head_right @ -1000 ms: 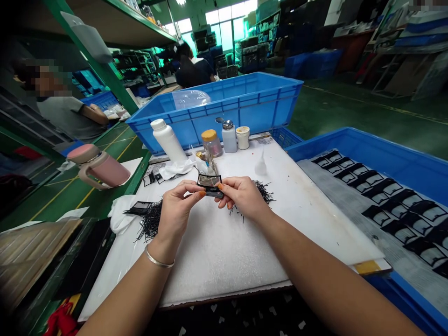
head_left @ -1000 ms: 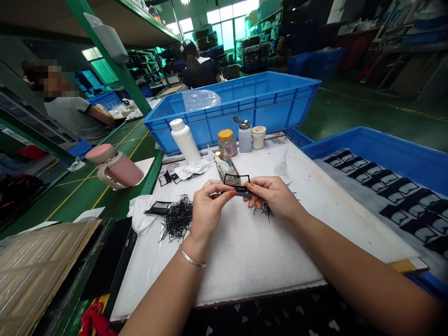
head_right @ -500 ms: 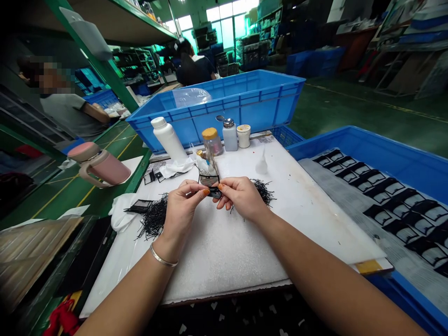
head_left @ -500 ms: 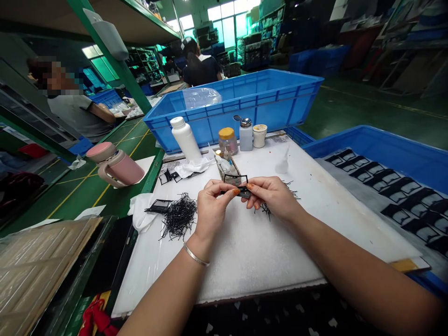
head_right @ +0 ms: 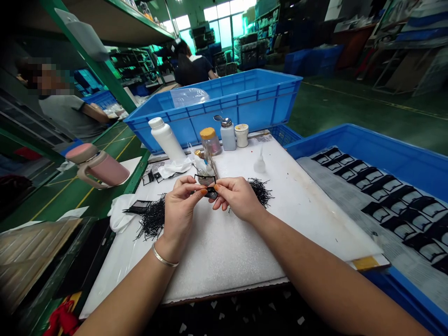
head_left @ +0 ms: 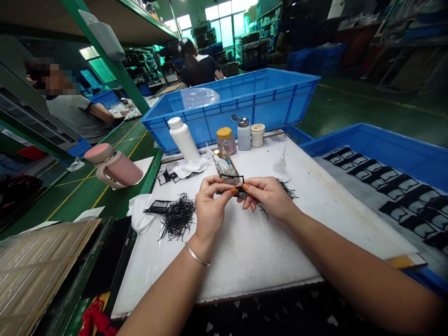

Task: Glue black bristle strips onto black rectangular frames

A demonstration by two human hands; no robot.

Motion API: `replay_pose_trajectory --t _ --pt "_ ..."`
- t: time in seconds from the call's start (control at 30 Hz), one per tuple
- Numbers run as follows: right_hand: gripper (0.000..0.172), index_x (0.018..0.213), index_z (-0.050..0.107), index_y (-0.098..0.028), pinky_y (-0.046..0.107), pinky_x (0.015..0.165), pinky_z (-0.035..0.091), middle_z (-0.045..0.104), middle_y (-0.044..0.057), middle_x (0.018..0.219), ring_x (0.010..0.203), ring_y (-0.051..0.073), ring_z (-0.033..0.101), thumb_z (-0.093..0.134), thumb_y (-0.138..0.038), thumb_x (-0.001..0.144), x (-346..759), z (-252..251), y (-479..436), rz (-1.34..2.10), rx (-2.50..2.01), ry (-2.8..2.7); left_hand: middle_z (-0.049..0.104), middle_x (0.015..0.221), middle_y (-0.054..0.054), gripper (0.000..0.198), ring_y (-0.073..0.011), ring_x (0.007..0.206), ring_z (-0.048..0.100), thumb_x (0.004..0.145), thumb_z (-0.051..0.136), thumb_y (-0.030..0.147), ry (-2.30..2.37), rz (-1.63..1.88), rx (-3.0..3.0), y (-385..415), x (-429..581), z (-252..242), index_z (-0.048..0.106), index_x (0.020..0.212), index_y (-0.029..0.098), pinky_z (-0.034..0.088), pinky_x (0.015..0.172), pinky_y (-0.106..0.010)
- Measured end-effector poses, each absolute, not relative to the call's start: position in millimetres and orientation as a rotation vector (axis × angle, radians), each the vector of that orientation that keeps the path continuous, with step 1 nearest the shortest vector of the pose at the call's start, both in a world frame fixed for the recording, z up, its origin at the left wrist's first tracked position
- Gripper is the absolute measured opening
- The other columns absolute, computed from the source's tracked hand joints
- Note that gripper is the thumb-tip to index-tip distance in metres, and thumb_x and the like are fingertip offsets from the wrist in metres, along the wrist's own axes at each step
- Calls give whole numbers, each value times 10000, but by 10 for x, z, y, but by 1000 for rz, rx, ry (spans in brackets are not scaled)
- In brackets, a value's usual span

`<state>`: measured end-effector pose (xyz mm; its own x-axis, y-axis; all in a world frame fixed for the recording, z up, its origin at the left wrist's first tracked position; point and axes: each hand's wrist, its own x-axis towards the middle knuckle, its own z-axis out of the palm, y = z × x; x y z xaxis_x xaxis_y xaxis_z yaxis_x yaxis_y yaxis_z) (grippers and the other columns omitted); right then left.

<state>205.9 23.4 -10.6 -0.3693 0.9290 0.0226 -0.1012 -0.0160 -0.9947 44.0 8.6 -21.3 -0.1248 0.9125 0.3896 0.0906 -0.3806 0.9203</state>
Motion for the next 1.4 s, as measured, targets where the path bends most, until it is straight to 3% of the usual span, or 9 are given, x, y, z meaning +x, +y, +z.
replay_pose_trajectory --t 0.97,1.4 --pt "386 880 694 -113 167 414 433 692 65 704 517 117 643 671 -481 766 2049 -122 218 1569 -870 -1335 522 910 -28 33 -166 915 526 734 761 227 1172 1651 1533 88 450 -211 754 765 232 435 846 -291" --pt "318 926 688 -124 185 441 441 695 55 729 538 109 636 657 -419 812 2064 -117 194 1501 -851 -1427 517 910 -30 23 -167 905 530 742 755 218 1151 1638 1514 97 446 -221 748 763 223 446 823 -291"
